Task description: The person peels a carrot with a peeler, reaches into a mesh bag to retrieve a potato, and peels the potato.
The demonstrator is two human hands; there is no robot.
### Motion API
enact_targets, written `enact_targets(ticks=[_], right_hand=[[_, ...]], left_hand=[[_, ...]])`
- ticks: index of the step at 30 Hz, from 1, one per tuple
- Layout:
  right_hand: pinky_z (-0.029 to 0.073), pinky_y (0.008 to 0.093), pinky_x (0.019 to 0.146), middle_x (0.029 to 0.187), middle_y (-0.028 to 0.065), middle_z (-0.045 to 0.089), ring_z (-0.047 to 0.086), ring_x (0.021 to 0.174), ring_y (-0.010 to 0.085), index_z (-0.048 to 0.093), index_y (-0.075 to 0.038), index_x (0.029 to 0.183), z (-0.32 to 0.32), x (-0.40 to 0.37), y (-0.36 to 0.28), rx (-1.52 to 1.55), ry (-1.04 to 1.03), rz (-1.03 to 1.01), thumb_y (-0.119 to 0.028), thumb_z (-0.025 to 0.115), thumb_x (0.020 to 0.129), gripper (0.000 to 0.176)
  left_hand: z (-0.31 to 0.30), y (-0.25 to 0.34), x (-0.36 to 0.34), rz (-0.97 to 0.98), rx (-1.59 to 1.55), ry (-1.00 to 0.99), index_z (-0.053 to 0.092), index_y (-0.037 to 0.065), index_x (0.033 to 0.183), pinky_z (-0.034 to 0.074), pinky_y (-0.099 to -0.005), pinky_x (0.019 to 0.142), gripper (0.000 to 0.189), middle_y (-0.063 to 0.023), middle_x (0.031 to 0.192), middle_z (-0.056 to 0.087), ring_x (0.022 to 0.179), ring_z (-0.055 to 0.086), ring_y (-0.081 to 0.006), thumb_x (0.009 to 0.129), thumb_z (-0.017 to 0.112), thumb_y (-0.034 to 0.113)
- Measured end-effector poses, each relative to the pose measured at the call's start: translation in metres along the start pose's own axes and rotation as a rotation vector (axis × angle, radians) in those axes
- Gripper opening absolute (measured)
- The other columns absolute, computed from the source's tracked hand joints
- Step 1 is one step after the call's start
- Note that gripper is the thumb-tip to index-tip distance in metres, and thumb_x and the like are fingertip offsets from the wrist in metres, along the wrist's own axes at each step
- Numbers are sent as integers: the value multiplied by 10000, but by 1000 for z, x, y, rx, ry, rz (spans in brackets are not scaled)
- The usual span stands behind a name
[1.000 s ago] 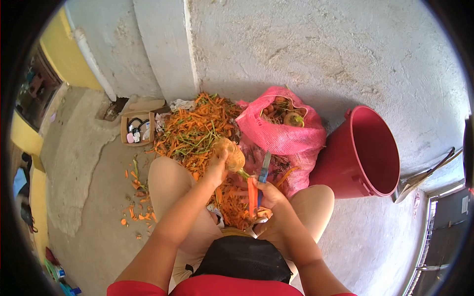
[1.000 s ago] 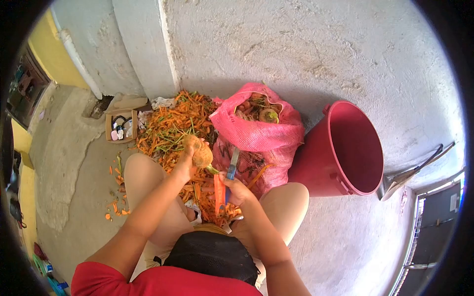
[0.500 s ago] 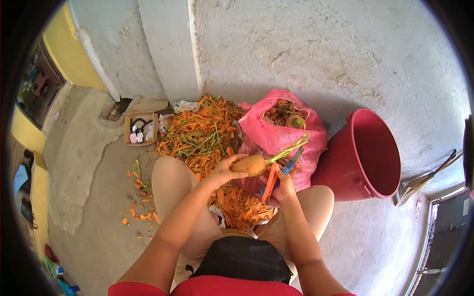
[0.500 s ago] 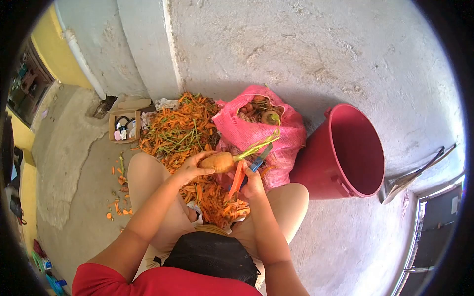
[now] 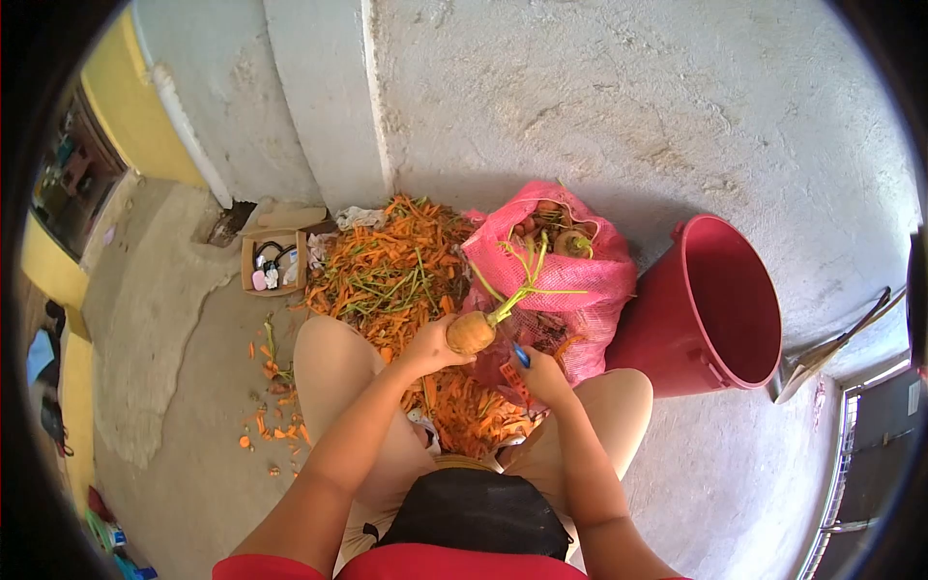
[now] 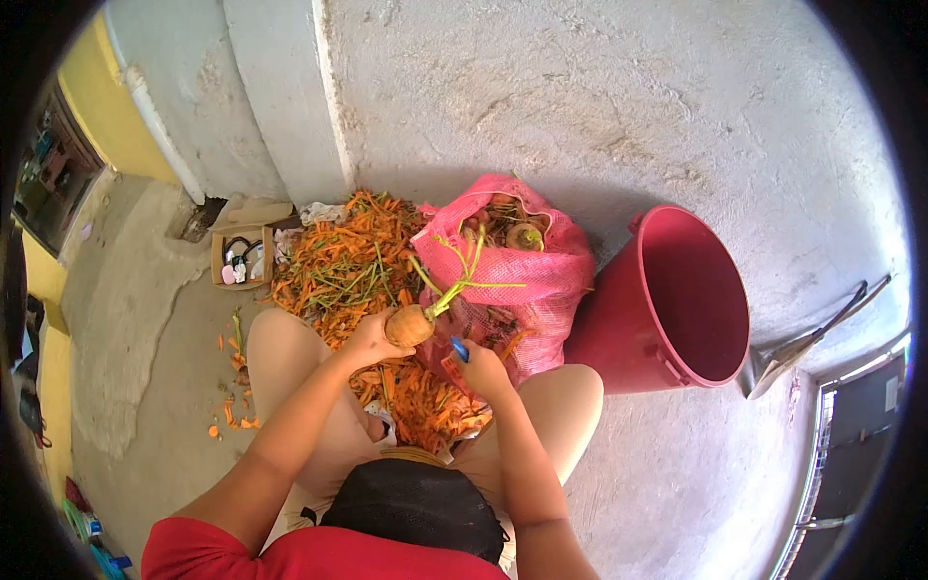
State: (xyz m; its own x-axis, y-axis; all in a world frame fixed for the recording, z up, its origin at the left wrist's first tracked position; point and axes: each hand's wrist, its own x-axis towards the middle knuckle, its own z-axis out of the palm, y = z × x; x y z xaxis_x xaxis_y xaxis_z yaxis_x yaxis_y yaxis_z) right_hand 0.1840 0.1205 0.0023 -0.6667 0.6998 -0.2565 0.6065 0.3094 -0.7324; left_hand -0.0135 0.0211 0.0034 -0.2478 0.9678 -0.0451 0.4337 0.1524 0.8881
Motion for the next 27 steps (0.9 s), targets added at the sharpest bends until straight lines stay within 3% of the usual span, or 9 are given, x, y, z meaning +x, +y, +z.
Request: enact_targets(ticks=[3,12,16,18,19,22,23,26,27], right_hand=[[383,369,545,588,165,497,481,533,287,520,12,827,10,2,-3,-30,71,-60,-227,537,757,249],[356,341,503,522,116,418,393,480,179,508,21,730,18,11,8,78,-70,-21,-228,522,768,253],[383,342,523,549,143,485,478,512,221,539,24,750,41,31,48,57,-88,55,-207,508,767,234],[400,345,536,588,160,532,526,554,261,556,24,765,61,44,90,-147,-45,41,-204,499,763,236],[420,371,596,663,186,570,549,645,329,573,23,778,84,57,135,-99,-273,155,-226,488,756,264],[400,418,555,653,252,532,544,618,353,558,57,726,85,48,105,-287,-504,175,-200,491,683,270],[395,414,545,639,247,530,542,605,345,550,66,695,88,47,108,-256,-449,117,-201,496,685,273],[374,402,504,590,230,515,530,546,304,524,78,651,91,45,108,-319,-392,-55,-202,512,701,285],[370,380,528,593,195,522,523,564,279,530,56,668,86,42,93,-213,-390,60,-214,524,711,274]], left_hand=[[-3,5,-1,48,-4,-26,485,-9,1015,430,-319,740,570,-136,924,565,847,558,-231,548,751,182],[-13,20,-6,194,107,-61,485,-10,1008,430,-317,735,543,-152,887,567,838,562,-242,550,735,138],[-10,9,-5,185,-4,-119,483,14,1039,424,-320,763,562,-111,932,558,865,549,-218,553,744,122],[-12,41,-11,253,-235,-120,468,27,1067,425,-320,772,598,-89,982,535,901,527,-204,549,753,115],[-15,53,-13,285,-347,-122,460,34,1081,426,-320,776,617,-78,1007,524,919,516,-197,547,758,111],[-13,52,-22,80,-540,39,403,56,1151,367,-299,850,721,-55,1057,489,990,454,-153,533,767,133],[-7,33,-24,-17,-781,-7,319,76,1216,374,-325,850,788,-62,1127,438,999,450,-182,574,758,206],[-3,6,-17,-37,-1185,-98,318,75,1201,390,-384,833,711,-73,1081,453,915,478,-226,642,707,280],[0,4,-14,-56,-1420,-100,316,84,1207,377,-448,830,701,-77,1089,439,932,463,-237,706,554,513]])
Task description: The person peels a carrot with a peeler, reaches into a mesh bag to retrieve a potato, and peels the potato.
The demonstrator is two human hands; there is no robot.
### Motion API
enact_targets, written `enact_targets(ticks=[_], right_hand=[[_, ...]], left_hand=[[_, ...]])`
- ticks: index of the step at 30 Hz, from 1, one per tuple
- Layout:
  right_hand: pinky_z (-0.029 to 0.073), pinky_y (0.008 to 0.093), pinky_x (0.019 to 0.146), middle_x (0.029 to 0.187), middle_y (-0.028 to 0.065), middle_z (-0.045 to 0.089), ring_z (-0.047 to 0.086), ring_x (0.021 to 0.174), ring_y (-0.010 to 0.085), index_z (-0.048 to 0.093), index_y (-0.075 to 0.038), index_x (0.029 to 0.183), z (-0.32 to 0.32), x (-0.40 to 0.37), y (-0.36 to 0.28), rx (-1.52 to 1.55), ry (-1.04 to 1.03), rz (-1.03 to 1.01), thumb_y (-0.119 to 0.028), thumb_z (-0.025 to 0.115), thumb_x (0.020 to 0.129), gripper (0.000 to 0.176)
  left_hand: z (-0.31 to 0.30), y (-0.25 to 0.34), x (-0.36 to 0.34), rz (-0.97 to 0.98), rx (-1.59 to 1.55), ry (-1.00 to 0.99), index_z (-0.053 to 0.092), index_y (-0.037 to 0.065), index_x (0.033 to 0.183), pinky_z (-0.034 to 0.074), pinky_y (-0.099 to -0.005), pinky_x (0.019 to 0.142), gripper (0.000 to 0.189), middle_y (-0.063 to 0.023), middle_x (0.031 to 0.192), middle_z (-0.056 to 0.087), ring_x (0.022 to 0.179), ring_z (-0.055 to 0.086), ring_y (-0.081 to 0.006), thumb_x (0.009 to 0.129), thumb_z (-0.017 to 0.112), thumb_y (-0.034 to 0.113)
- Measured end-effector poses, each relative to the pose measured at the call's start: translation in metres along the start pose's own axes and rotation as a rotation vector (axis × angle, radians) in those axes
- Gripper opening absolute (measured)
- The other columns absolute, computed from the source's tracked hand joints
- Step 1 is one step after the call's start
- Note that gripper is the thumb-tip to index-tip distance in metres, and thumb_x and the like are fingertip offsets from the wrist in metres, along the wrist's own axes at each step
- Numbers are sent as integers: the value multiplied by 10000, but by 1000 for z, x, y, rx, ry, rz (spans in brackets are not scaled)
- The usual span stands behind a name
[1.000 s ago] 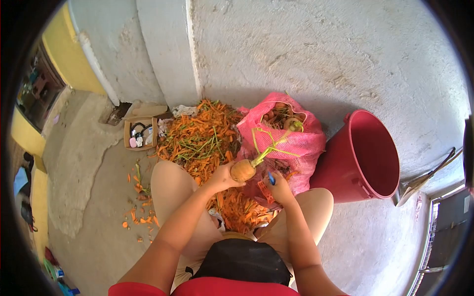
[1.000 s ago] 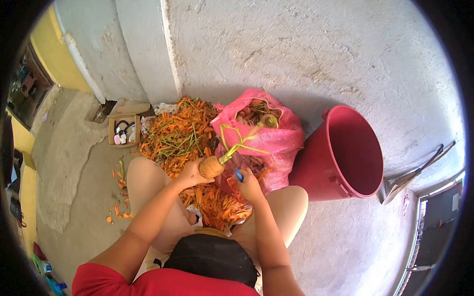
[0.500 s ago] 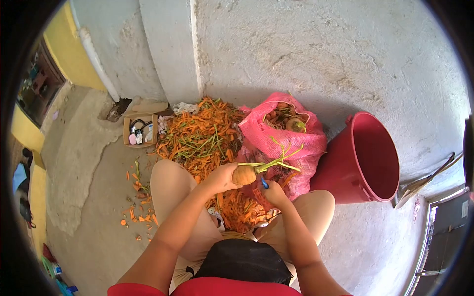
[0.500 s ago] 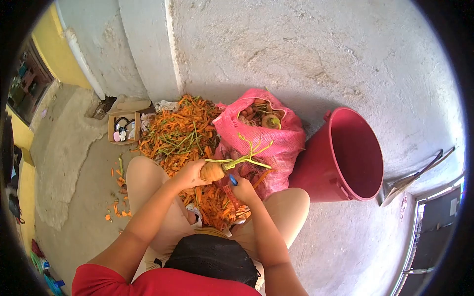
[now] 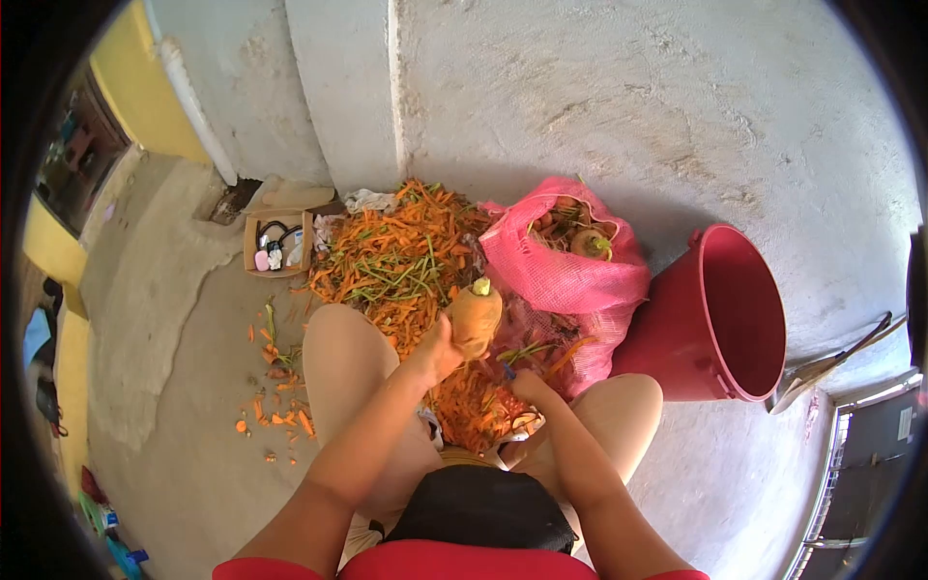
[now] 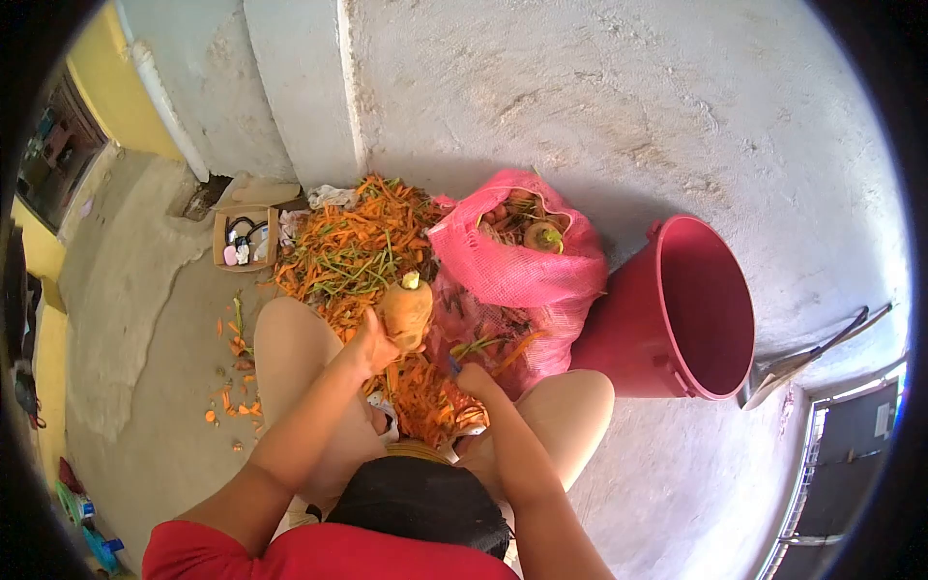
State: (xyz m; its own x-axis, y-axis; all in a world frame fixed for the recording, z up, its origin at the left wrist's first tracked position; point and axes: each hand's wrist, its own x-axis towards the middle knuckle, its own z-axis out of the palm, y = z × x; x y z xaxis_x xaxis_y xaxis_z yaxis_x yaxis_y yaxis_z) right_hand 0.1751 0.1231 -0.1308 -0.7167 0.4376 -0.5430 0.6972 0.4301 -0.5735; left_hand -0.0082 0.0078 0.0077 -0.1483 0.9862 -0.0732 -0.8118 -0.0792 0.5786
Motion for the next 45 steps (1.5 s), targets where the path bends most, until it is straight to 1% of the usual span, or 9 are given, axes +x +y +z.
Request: enact_targets(ticks=[3,7,8,15,21,27,34,38,45], right_hand=[[349,327,564,589,95,511,475,580,200,536,6,698,-17,-4,-21,364,15,187,-225,548,737,235],[305,300,515,552,23,413,371,530,122,496,-26,654,-23,-10,-36,640,133,217,-209,528,773,221],[297,298,505,544,17,390,354,524,113,480,-38,635,-30,-16,-46,665,172,223,-215,518,783,234],[280,254,516,599,-38,372,316,534,74,512,-55,713,-43,-29,-62,1136,381,142,-190,511,804,163],[353,230,571,710,-8,490,438,620,84,558,-15,878,-54,-32,-68,1294,421,110,-163,504,812,171],[412,252,685,860,52,553,518,761,124,518,28,1017,-47,-40,-89,1401,211,-40,-152,480,830,262],[386,220,586,753,-1,514,455,632,68,509,-6,1028,-66,-59,-123,1276,374,-146,-129,505,826,237],[391,200,566,744,-13,516,468,620,62,511,-30,1012,-77,-63,-125,1381,459,-152,-134,512,824,215],[421,213,685,866,14,549,514,766,82,499,-18,1034,-71,-63,-122,1185,356,-306,-128,503,827,235]], left_hand=[[14,3,1,-77,-336,173,330,113,1210,351,-502,829,714,-83,1084,446,959,453,-238,725,391,633],[-8,-18,0,-67,-473,168,385,165,1144,292,-524,829,579,-84,1097,433,973,437,-242,785,252,599],[1,-12,2,-68,-455,311,410,155,1112,266,-527,844,548,-83,1069,447,969,431,-267,797,212,557],[13,5,1,12,-476,419,428,119,1095,187,-641,879,516,-58,1064,465,1059,381,-357,801,240,499],[1,-11,3,94,-517,207,491,116,1004,215,-648,859,453,-44,1034,481,998,438,-319,819,243,446],[11,-16,11,214,-652,220,518,109,958,357,-504,837,383,-75,978,507,939,480,-268,830,277,377],[-8,-14,16,218,-729,99,522,78,899,459,-374,746,226,-95,949,527,902,518,-243,800,462,272],[17,-12,12,158,-421,332,475,83,958,468,-386,740,211,-101,1008,500,924,504,-242,773,481,183],[27,-6,12,-11,-647,276,479,61,900,491,-359,693,226,-107,932,541,841,551,-239,772,520,242]])
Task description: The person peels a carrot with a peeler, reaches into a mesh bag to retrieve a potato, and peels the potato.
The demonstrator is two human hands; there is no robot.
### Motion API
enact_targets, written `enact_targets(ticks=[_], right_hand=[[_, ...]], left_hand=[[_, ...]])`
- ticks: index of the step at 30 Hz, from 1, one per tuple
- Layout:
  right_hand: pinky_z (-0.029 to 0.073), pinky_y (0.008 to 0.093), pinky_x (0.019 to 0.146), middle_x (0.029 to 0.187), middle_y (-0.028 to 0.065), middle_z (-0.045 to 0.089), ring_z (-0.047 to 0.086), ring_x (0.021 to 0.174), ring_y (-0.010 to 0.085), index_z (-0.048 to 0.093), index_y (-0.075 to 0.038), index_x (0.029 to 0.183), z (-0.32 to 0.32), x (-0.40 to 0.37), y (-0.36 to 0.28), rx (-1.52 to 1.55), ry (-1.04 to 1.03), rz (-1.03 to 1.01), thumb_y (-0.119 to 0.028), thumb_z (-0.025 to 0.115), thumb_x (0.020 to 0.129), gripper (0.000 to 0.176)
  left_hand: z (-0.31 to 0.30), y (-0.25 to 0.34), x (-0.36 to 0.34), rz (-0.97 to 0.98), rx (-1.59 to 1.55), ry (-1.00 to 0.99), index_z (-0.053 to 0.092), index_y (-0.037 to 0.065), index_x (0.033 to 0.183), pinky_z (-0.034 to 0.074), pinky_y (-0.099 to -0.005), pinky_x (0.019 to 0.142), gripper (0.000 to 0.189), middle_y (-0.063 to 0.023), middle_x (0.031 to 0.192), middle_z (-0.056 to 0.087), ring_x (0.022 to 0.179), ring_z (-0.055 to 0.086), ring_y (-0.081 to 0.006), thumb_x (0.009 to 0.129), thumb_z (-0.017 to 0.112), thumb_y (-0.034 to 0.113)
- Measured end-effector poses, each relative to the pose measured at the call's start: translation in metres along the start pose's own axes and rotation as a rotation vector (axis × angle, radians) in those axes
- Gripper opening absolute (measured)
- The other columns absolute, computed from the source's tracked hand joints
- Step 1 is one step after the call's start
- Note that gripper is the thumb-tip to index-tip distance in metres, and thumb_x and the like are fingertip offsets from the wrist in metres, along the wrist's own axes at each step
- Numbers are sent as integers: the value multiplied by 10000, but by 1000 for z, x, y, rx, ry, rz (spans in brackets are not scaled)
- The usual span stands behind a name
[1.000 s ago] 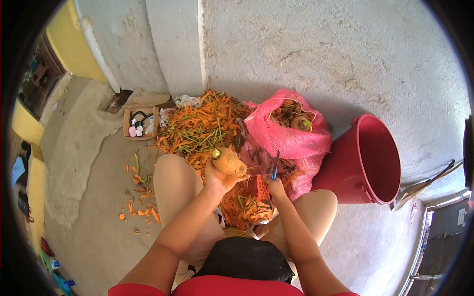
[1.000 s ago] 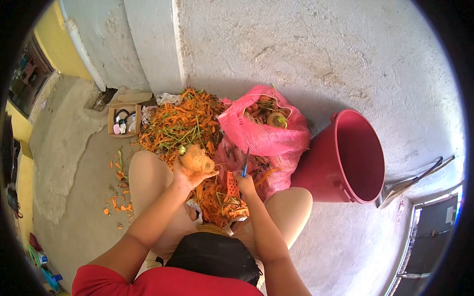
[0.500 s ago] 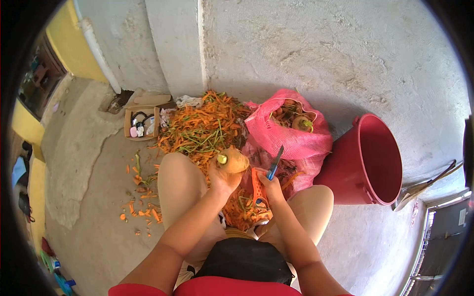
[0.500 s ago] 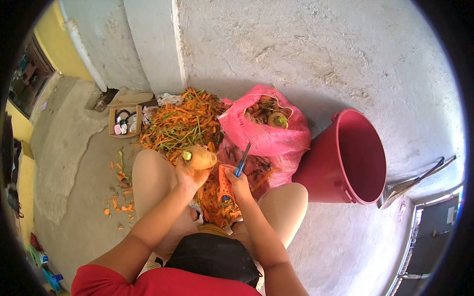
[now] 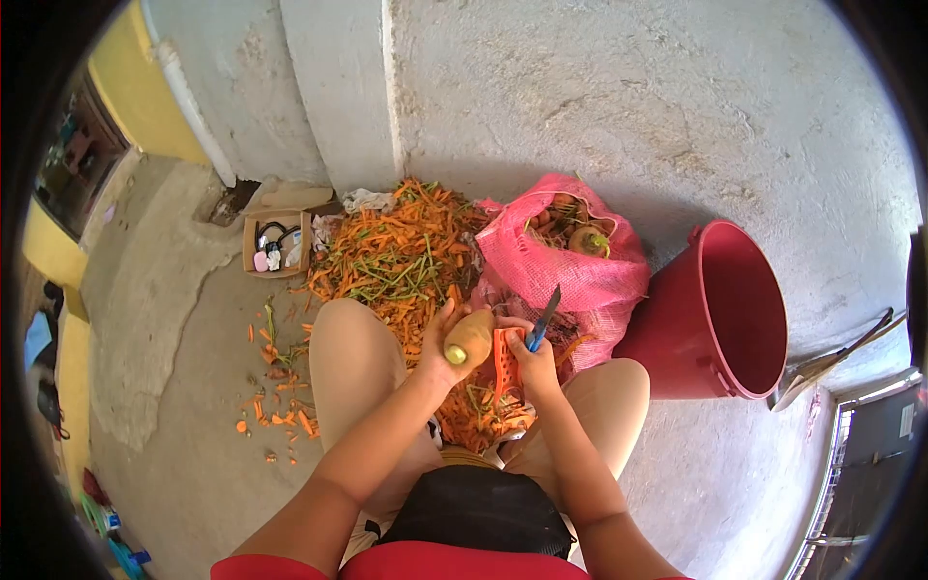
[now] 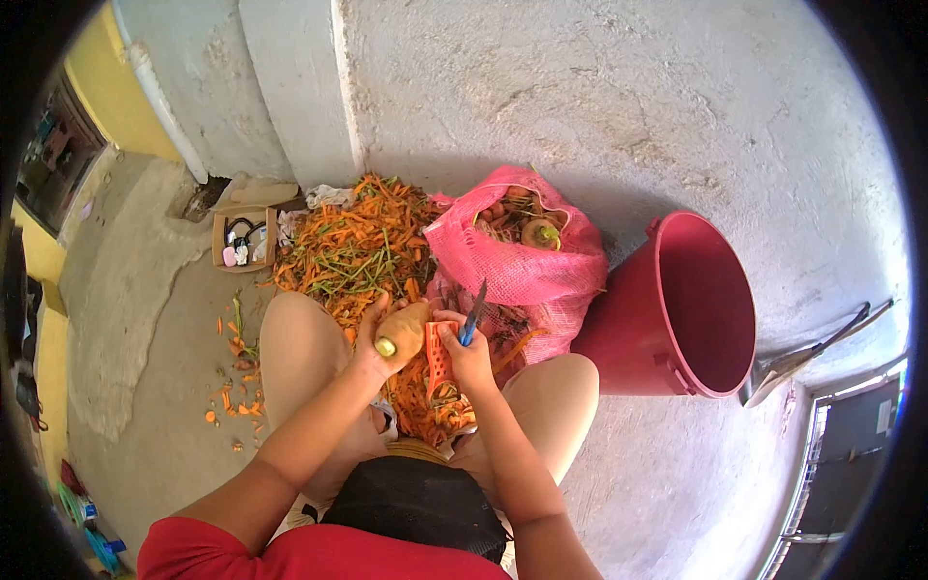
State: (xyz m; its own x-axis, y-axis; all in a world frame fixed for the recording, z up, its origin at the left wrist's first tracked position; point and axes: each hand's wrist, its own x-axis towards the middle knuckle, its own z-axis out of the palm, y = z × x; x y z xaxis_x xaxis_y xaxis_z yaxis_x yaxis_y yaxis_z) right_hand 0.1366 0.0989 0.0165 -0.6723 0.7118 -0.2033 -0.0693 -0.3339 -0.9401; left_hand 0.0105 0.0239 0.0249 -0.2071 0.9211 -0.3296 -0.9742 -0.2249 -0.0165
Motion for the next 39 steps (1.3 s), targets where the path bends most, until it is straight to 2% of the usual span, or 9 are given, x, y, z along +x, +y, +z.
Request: enact_targets(ticks=[1,4,7,13,23,26,29,35,39], right_hand=[[418,207,682,857,10,546,510,763,77,503,-16,1031,-1,0,1,-14,-2,-24,-127,510,821,238],[402,199,621,818,10,536,481,679,66,510,-10,1020,0,-6,-13,21,142,-39,-120,539,804,245],[413,205,601,799,9,548,504,678,78,531,6,980,-16,-4,-17,57,232,13,-143,554,796,238],[409,201,589,752,2,555,506,642,72,558,5,921,-44,1,1,141,383,17,-172,562,793,219],[421,207,564,754,27,560,527,627,91,556,30,892,-53,-29,-2,251,421,1,-134,562,785,196],[428,212,552,757,32,557,537,632,102,550,24,890,-57,-41,-7,344,401,37,-115,552,787,174],[435,218,551,746,32,556,542,633,110,547,17,898,-60,-51,-10,421,382,5,-111,528,800,162],[463,253,568,764,71,568,560,643,145,527,45,885,-54,-63,-14,373,443,1,-124,502,812,185],[458,250,540,751,65,566,559,615,147,530,46,879,-33,-64,-26,365,442,-22,-119,528,798,184]], left_hand=[[-2,-2,-1,67,144,35,497,58,844,500,-334,664,185,-107,875,562,775,571,-223,768,540,221],[-1,2,-2,-50,264,62,505,53,832,501,-334,671,156,-128,874,561,790,569,-224,763,548,186],[-29,9,12,-196,191,13,500,39,877,495,-375,698,189,-159,865,557,816,563,-261,770,528,193],[-11,0,-9,-478,237,45,414,-41,1068,415,-498,806,389,-213,984,503,913,513,-337,800,479,234],[-22,-15,-26,-276,134,-39,391,-35,1116,426,-431,822,366,-182,1035,489,956,498,-313,850,403,217],[-20,-17,-29,-208,139,-59,418,-14,1058,465,-419,724,361,-162,977,509,887,530,-278,850,392,280],[-37,-6,-26,-300,96,-101,437,18,1035,467,-422,708,379,-148,949,515,863,535,-268,823,432,332],[-5,-24,-59,-257,287,43,437,75,1038,440,-395,775,368,-113,972,504,904,515,-241,803,457,358],[-9,-23,-61,-254,318,-85,365,41,1131,383,-412,864,473,-139,1030,474,990,474,-262,783,517,323]])
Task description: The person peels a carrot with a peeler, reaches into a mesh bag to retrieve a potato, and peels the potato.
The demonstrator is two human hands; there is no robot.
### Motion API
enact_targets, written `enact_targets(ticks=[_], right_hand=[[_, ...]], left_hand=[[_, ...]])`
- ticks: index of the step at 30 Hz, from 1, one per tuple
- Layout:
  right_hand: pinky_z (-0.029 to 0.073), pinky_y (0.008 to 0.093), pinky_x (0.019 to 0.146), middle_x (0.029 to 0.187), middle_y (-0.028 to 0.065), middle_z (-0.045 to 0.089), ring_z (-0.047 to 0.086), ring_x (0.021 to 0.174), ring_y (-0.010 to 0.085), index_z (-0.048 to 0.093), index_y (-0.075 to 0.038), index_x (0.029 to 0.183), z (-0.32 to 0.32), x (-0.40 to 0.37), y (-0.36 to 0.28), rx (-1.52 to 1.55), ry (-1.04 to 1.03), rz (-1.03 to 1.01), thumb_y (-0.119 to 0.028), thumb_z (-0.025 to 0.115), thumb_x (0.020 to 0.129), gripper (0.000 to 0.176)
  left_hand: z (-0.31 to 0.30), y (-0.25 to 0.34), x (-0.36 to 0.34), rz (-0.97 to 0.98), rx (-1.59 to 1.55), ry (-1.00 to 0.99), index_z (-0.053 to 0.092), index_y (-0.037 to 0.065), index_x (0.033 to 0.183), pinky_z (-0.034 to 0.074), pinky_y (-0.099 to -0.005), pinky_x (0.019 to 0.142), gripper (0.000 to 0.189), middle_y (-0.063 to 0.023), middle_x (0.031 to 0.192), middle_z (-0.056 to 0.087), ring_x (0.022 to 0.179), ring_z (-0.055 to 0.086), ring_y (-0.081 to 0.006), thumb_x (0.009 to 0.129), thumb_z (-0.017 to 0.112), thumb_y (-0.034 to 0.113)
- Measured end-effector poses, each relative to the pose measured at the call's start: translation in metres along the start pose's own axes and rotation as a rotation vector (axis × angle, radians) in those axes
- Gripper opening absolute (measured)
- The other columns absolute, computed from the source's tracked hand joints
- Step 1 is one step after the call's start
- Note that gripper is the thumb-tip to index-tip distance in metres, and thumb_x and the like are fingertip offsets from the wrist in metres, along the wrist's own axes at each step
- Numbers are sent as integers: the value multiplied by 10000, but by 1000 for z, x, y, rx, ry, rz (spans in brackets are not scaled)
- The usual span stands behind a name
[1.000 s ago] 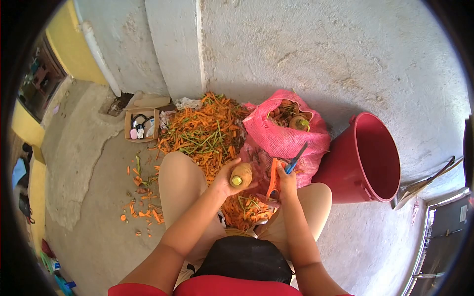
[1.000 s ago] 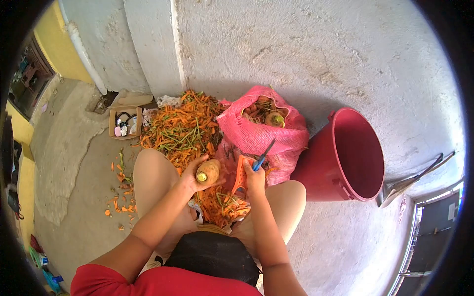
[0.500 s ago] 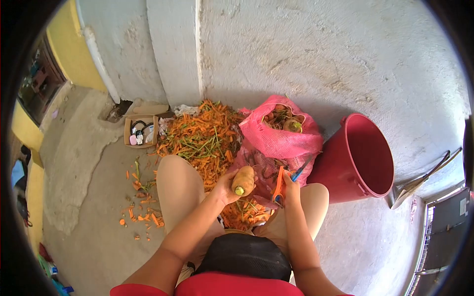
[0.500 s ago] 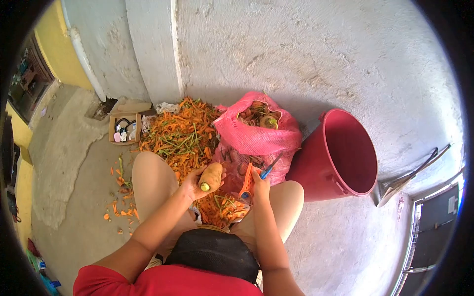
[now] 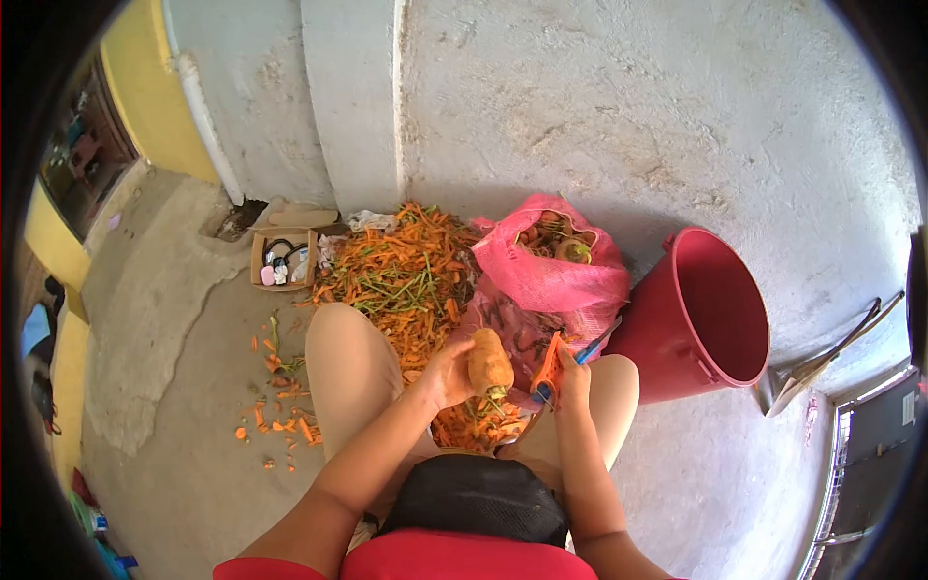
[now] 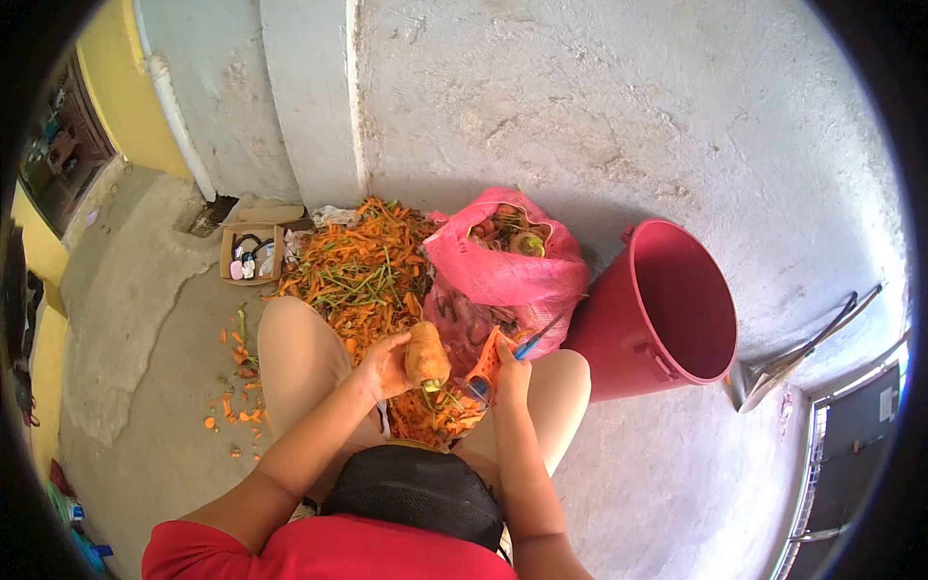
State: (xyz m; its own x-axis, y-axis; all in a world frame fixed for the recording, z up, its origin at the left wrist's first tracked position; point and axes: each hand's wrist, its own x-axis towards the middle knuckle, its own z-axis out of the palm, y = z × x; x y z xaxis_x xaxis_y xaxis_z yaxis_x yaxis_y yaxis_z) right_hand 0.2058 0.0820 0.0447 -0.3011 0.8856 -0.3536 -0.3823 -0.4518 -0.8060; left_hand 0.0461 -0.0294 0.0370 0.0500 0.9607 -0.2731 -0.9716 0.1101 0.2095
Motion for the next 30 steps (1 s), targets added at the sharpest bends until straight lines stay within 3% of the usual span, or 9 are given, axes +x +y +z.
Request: enact_targets(ticks=[5,6,9,11,19,25,27,29,30], right_hand=[[437,245,545,718,25,539,525,608,104,525,13,858,13,11,19,-224,57,-213,-119,550,788,151],[410,225,554,705,7,520,494,612,78,516,-1,853,18,9,17,-312,28,-239,-133,551,793,150],[366,217,524,647,-12,467,423,561,68,488,-29,845,44,0,19,-444,-1,-348,-154,549,797,147],[354,226,496,618,3,445,404,530,72,476,-26,857,57,-4,25,-550,-70,-514,-131,532,803,130],[389,259,509,643,64,494,469,540,117,479,-18,858,74,-26,24,-838,-78,-467,-98,534,783,123],[389,316,484,562,128,465,475,488,200,476,-12,839,49,15,22,-1063,165,-841,-130,538,778,147],[397,378,498,594,171,522,519,536,331,484,-1,806,26,55,-1,-1198,441,-716,-143,536,772,155],[396,355,490,580,135,522,511,503,266,492,10,761,-46,139,5,-651,420,-709,-171,558,765,192],[393,344,485,575,122,518,495,492,235,495,12,751,-33,122,-9,-739,498,-706,-183,570,760,208]], left_hand=[[-23,-2,3,-93,-19,64,377,27,1122,427,-410,809,479,-142,1005,501,904,526,-256,776,544,314],[-22,-4,1,-75,81,162,406,38,1102,457,-402,753,440,-130,984,520,841,547,-246,794,514,333],[-8,-7,-6,-138,32,94,467,51,1002,487,-317,638,327,-67,839,545,734,560,-189,828,462,328],[-7,-9,-4,-198,1,127,487,60,994,477,-343,678,349,-78,881,554,777,558,-198,849,393,363],[-27,-15,9,-231,-64,168,493,55,1006,469,-371,705,347,-94,919,564,812,561,-213,866,347,337],[-27,-13,12,-238,124,205,477,45,1025,488,-386,653,365,-124,904,565,773,578,-230,865,348,347],[-5,-11,-2,-272,147,81,486,33,1006,486,-348,679,392,-118,880,568,770,575,-219,867,333,367],[19,-8,-16,-287,196,90,481,22,1008,483,-354,686,396,-129,880,567,774,573,-232,868,335,363],[16,-9,-12,-243,167,132,463,18,1014,479,-368,693,386,-138,883,553,771,569,-255,866,347,355]])
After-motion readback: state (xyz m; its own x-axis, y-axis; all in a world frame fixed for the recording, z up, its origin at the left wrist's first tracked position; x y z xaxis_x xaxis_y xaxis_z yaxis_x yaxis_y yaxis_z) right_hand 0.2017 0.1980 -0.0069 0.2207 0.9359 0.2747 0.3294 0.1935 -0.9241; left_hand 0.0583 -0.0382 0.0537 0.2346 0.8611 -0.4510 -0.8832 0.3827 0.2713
